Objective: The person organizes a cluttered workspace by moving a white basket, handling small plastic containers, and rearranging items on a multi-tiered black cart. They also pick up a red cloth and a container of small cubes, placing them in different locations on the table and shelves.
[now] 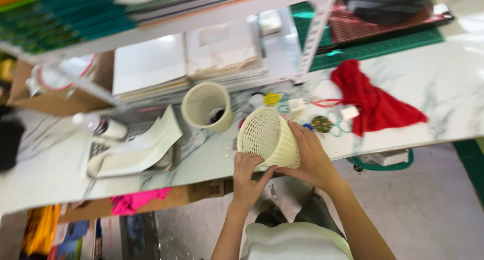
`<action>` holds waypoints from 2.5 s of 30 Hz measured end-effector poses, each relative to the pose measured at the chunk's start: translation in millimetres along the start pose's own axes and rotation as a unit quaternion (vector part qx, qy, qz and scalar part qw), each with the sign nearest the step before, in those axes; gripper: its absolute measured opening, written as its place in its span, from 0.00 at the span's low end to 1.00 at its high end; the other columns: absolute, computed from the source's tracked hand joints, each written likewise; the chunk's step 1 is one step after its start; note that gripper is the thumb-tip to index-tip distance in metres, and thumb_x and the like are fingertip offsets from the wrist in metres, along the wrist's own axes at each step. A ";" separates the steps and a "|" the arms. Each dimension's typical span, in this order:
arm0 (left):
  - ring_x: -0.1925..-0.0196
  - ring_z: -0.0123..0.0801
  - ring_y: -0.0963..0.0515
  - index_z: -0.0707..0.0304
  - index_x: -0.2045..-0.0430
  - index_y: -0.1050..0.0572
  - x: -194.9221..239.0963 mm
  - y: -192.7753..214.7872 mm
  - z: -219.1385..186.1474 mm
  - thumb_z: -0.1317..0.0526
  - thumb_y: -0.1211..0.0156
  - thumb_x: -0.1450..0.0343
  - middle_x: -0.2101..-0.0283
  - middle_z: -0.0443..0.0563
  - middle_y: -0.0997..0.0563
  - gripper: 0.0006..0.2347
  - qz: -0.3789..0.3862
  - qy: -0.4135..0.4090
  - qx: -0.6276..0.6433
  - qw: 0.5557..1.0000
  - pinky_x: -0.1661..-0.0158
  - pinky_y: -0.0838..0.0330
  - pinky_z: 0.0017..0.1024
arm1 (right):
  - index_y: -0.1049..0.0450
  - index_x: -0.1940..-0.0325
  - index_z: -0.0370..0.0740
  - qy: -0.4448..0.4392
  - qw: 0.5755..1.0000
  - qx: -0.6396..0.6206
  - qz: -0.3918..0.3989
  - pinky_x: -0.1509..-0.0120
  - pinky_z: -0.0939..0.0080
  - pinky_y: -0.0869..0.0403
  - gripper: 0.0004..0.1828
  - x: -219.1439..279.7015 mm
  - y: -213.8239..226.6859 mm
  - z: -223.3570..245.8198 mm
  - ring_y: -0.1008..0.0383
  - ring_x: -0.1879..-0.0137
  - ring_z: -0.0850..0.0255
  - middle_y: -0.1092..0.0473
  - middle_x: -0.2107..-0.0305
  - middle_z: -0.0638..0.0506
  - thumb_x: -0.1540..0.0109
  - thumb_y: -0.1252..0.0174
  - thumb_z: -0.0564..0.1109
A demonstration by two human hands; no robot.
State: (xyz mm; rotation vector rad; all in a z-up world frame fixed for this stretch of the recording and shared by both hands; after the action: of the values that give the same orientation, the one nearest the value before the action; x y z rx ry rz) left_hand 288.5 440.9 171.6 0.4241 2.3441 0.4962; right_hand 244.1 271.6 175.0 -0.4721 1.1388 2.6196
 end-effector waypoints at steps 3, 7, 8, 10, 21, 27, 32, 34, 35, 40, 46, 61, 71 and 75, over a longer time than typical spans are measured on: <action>0.57 0.45 0.24 0.63 0.66 0.24 -25.6 -61.2 -32.3 0.66 0.22 0.39 0.63 0.51 0.21 0.14 0.047 -0.078 0.023 0.996 0.51 0.32 0.42 | 0.53 0.25 0.31 -0.033 0.998 0.007 -0.056 0.29 0.41 0.39 0.69 19.6 47.5 -43.4 0.41 0.30 0.39 0.42 0.35 0.36 0.59 0.19 0.55; 0.51 0.43 0.24 0.62 0.65 0.19 -56.2 -149.4 -68.7 0.66 0.23 0.36 0.59 0.50 0.22 0.11 0.095 -0.088 0.086 0.988 0.49 0.29 0.38 | 0.54 0.24 0.31 -0.106 0.988 0.022 -0.112 0.30 0.44 0.37 0.70 51.2 113.3 -111.5 0.40 0.32 0.40 0.41 0.35 0.34 0.60 0.20 0.51; 0.44 0.46 0.26 0.60 0.61 0.21 -68.0 -164.9 -87.2 0.66 0.23 0.37 0.52 0.53 0.25 0.14 0.082 -0.112 0.087 0.987 0.45 0.31 0.41 | 0.52 0.24 0.32 -0.122 0.981 0.019 -0.153 0.28 0.45 0.36 0.68 60.2 134.4 -127.6 0.39 0.31 0.42 0.41 0.36 0.35 0.60 0.20 0.49; 0.38 0.49 0.29 0.59 0.58 0.22 -85.2 -204.5 -111.2 0.66 0.24 0.39 0.45 0.56 0.28 0.17 0.071 -0.142 0.098 0.982 0.40 0.32 0.43 | 0.50 0.24 0.34 -0.142 0.969 0.024 -0.201 0.27 0.47 0.36 0.66 76.6 171.9 -157.1 0.39 0.30 0.43 0.40 0.37 0.36 0.59 0.20 0.47; 0.30 0.50 0.33 0.67 0.27 0.54 -100.9 -483.2 -107.1 0.54 0.28 0.33 0.30 0.64 0.42 0.44 0.295 0.123 0.286 0.903 0.37 0.28 0.45 | 0.57 0.22 0.33 -0.219 0.924 -0.091 -0.300 0.22 0.49 0.38 0.66 142.0 292.6 -331.3 0.41 0.24 0.47 0.44 0.31 0.40 0.52 0.21 0.47; 0.29 0.51 0.34 0.68 0.29 0.51 -127.7 -563.7 -126.3 0.56 0.27 0.34 0.30 0.65 0.42 0.43 0.295 0.086 0.265 0.914 0.42 0.24 0.46 | 0.48 0.25 0.34 -0.273 0.896 0.092 -0.337 0.27 0.44 0.34 0.58 170.8 319.7 -397.2 0.45 0.26 0.41 0.45 0.34 0.36 0.52 0.21 0.45; 0.30 0.53 0.36 0.67 0.28 0.53 -142.4 -622.4 -153.9 0.58 0.25 0.36 0.29 0.64 0.45 0.45 0.324 0.080 0.281 0.900 0.41 0.27 0.48 | 0.48 0.26 0.37 -0.302 0.868 0.069 -0.389 0.41 0.49 0.25 0.58 178.4 362.1 -430.2 0.45 0.29 0.41 0.45 0.34 0.37 0.53 0.22 0.46; 0.30 0.53 0.36 0.67 0.28 0.52 -143.7 -649.9 -162.0 0.59 0.24 0.37 0.30 0.64 0.45 0.45 0.331 0.073 0.278 0.899 0.41 0.28 0.48 | 0.47 0.27 0.38 -0.339 0.855 0.048 -0.388 0.46 0.50 0.25 0.58 187.5 373.8 -453.3 0.44 0.30 0.43 0.43 0.35 0.38 0.54 0.21 0.46; 0.30 0.52 0.36 0.67 0.28 0.52 -148.5 -668.7 -162.9 0.59 0.24 0.37 0.30 0.63 0.44 0.46 0.321 0.064 0.265 0.907 0.42 0.27 0.47 | 0.48 0.26 0.37 -0.345 0.850 0.040 -0.396 0.45 0.50 0.24 0.58 188.3 385.0 -468.1 0.43 0.31 0.44 0.43 0.35 0.39 0.54 0.22 0.45; 0.32 0.51 0.34 0.67 0.29 0.54 -185.5 -760.8 -164.4 0.59 0.24 0.37 0.30 0.63 0.45 0.46 0.291 0.095 0.273 0.912 0.43 0.26 0.46 | 0.52 0.22 0.36 -0.294 0.863 -0.018 -0.411 0.42 0.54 0.22 0.62 167.6 437.6 -553.4 0.32 0.35 0.49 0.38 0.38 0.41 0.53 0.22 0.46; 0.36 0.48 0.26 0.68 0.31 0.45 -248.1 -854.5 -155.0 0.62 0.25 0.38 0.34 0.63 0.32 0.41 0.212 0.117 0.229 0.943 0.47 0.23 0.42 | 0.59 0.22 0.33 -0.241 0.889 -0.015 -0.390 0.40 0.51 0.24 0.67 123.8 484.3 -701.6 0.40 0.33 0.44 0.45 0.34 0.31 0.53 0.21 0.42; 0.29 0.48 0.33 0.63 0.26 0.57 -321.6 -880.5 -47.8 0.68 0.34 0.31 0.29 0.62 0.38 0.41 0.055 0.178 0.224 0.957 0.33 0.35 0.43 | 0.64 0.18 0.41 -0.059 0.952 0.011 -0.301 0.21 0.42 0.41 0.61 -41.9 465.6 -754.3 0.47 0.23 0.38 0.50 0.26 0.35 0.42 0.26 0.44; 0.38 0.45 0.23 0.61 0.30 0.46 -289.0 -857.4 -48.8 0.65 0.38 0.27 0.32 0.61 0.32 0.31 0.145 0.212 0.196 0.946 0.45 0.21 0.37 | 0.60 0.22 0.37 -0.194 0.925 -0.122 -0.304 0.29 0.45 0.34 0.73 -62.2 459.5 -798.8 0.44 0.29 0.42 0.46 0.34 0.34 0.58 0.16 0.46; 0.41 0.40 0.18 0.62 0.33 0.37 -252.8 -858.6 -25.3 0.62 0.41 0.23 0.37 0.58 0.22 0.22 0.185 0.203 0.156 0.949 0.44 0.20 0.34 | 0.50 0.24 0.35 -0.186 0.915 -0.120 -0.337 0.28 0.51 0.28 0.67 -48.4 473.4 -794.2 0.33 0.32 0.44 0.38 0.37 0.36 0.57 0.16 0.47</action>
State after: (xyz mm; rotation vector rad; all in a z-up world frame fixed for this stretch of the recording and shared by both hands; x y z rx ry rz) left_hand 309.9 -423.1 -62.5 1.0070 2.7651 0.4110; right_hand 278.9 -636.2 -3.9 -0.3136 0.4216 2.1021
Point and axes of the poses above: each hand's wrist, its own x-axis away from the middle knuckle, its own y-axis out of the back of the hand, z = x × y, the point moved 9 cm from there along -x, towards the middle knuckle
